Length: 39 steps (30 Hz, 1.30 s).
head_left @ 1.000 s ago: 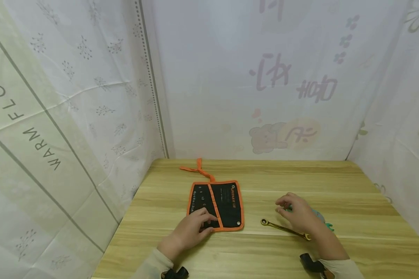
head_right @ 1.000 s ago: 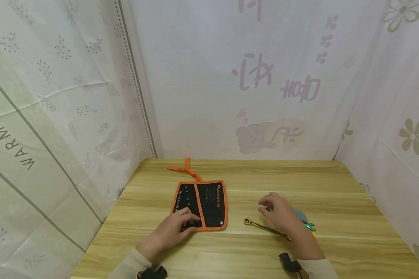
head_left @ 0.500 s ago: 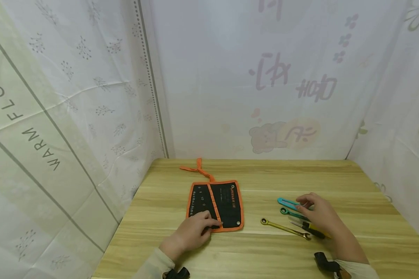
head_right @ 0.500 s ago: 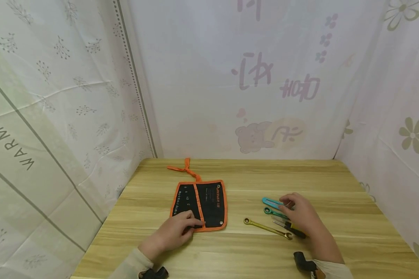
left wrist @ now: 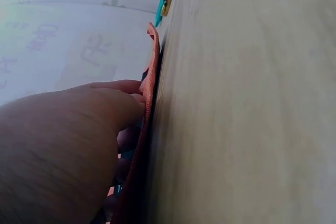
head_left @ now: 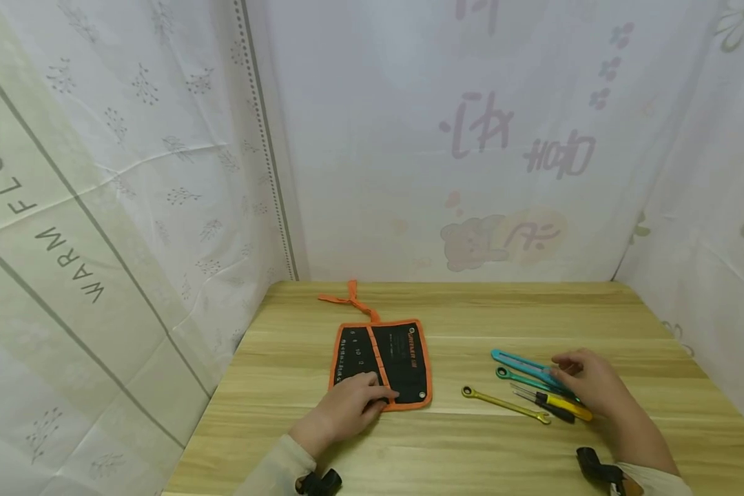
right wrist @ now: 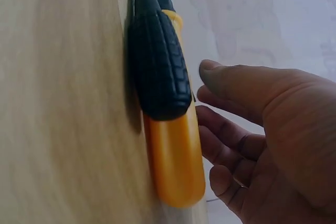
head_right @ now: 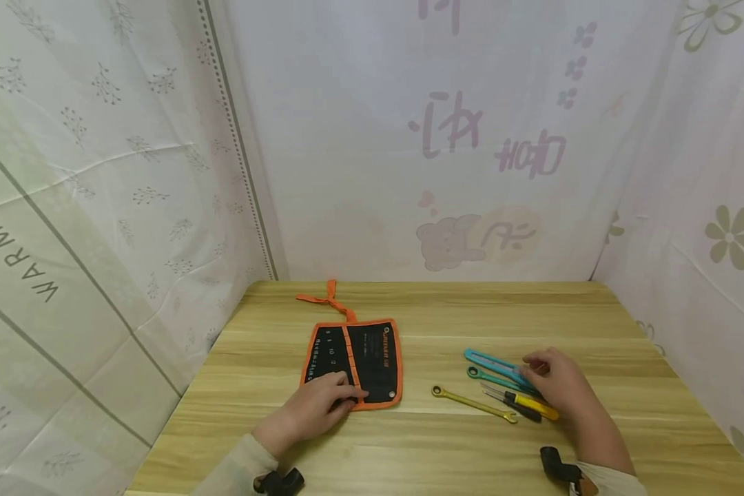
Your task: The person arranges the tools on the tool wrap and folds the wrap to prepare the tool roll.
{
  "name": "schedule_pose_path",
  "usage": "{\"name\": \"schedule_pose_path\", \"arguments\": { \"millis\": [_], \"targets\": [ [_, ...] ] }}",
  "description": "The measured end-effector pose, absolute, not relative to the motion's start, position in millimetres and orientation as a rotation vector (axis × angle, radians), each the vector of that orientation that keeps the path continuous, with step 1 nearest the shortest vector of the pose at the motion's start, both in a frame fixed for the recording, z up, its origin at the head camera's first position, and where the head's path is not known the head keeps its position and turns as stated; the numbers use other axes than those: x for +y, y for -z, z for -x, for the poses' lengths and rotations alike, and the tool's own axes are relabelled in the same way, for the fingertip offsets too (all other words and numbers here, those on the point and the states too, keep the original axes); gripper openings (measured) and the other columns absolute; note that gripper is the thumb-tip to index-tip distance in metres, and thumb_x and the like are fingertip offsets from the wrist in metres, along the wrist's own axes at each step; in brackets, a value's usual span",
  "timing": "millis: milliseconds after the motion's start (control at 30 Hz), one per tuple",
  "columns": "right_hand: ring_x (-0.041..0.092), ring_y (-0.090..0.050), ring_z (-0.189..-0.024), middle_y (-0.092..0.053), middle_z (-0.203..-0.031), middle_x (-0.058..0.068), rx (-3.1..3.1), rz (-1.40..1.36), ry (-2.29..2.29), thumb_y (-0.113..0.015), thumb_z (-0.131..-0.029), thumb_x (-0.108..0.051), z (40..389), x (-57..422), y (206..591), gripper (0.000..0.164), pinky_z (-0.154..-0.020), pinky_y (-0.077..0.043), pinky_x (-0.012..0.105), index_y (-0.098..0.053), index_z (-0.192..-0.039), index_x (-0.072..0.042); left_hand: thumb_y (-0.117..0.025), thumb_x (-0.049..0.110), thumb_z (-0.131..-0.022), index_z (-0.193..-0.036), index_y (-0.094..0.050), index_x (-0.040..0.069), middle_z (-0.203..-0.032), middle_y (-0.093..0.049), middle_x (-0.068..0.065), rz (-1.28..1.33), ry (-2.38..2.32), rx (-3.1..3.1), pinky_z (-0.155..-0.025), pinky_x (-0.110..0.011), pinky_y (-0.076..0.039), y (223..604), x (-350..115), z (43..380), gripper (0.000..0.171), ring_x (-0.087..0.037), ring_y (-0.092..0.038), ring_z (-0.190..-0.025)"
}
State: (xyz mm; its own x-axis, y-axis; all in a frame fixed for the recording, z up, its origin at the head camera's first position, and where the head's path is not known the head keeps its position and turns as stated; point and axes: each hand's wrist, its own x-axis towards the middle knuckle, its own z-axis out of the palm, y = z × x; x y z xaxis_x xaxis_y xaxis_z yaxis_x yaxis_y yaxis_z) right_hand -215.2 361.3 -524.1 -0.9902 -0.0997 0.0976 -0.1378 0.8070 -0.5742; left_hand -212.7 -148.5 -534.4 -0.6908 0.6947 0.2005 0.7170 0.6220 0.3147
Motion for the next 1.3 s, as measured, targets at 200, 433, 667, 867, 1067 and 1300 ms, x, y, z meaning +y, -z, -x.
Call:
{"name": "schedule_pose_path", "arguments": {
  "millis": [200, 433, 667, 867, 1067, 1300],
  "targets": [
    [0.034, -0.066, -0.101, -0.067, -0.116, 0.016, -2.970, -0.180, -0.930, -0.077, -0.098, -0.027, 216, 364, 524, 0.041, -0.081, -0.057, 0.052, -0.071, -0.126, 0.002, -0.069, 0.026, -0.104, -0.124, -0.076, 0.031, -0.094, -0.055, 0.016, 1.197, 0.638, -2.789, -0.064, -0.019, -0.043, 535, -147, 216, 0.022, 0.003, -0.046, -0.072],
    [0.032, -0.064, -0.101, -0.067, -0.111, 0.011, -3.008, -0.198, -0.930, -0.079, -0.097, -0.027, 217, 365, 525, 0.042, -0.083, -0.055, 0.054, -0.072, -0.127, 0.002, -0.071, 0.026, -0.103, -0.117, -0.076, 0.029, -0.098, -0.058, 0.015, 1.164, 0.717, -2.765, -0.071, -0.019, -0.050, 538, -149, 219, 0.016, 0.005, -0.054, -0.080],
    [0.032, -0.065, -0.098, -0.067, -0.109, 0.012, -2.993, -0.223, -0.925, -0.082, -0.094, -0.023, 219, 360, 527, 0.041, -0.081, -0.056, 0.052, -0.073, -0.125, 0.002, -0.073, 0.025, -0.101, -0.113, -0.077, 0.028, -0.099, -0.061, 0.013, 1.146, 0.738, -2.714, -0.071, -0.018, -0.051, 538, -149, 219, 0.012, 0.005, -0.057, -0.082],
    [0.025, -0.063, -0.094, -0.063, -0.104, 0.006, -3.017, -0.213, -0.943, -0.083, -0.092, -0.024, 219, 358, 529, 0.043, -0.077, -0.054, 0.046, -0.073, -0.127, 0.000, -0.076, 0.025, -0.099, -0.108, -0.078, 0.027, -0.097, -0.062, 0.015, 1.135, 0.718, -2.664, -0.071, -0.017, -0.051, 543, -149, 219, 0.009, 0.007, -0.058, -0.081],
    [0.026, -0.062, -0.093, -0.062, -0.104, 0.008, -3.007, -0.285, -0.889, -0.082, -0.093, -0.020, 219, 358, 530, 0.040, -0.076, -0.054, 0.046, -0.073, -0.127, 0.001, -0.078, 0.026, -0.098, -0.106, -0.078, 0.028, -0.095, -0.062, 0.016, 1.114, 0.699, -2.636, -0.071, -0.016, -0.050, 544, -147, 218, 0.008, 0.007, -0.057, -0.080],
    [0.019, -0.053, -0.088, -0.060, -0.106, 0.005, -3.001, -0.324, -0.846, -0.078, -0.096, -0.016, 217, 356, 533, 0.034, -0.072, -0.048, 0.036, -0.072, -0.126, -0.002, -0.077, 0.028, -0.099, -0.105, -0.078, 0.028, -0.095, -0.061, 0.017, 1.092, 0.684, -2.657, -0.072, -0.016, -0.051, 543, -144, 217, 0.006, 0.007, -0.058, -0.080]
  ]
}}
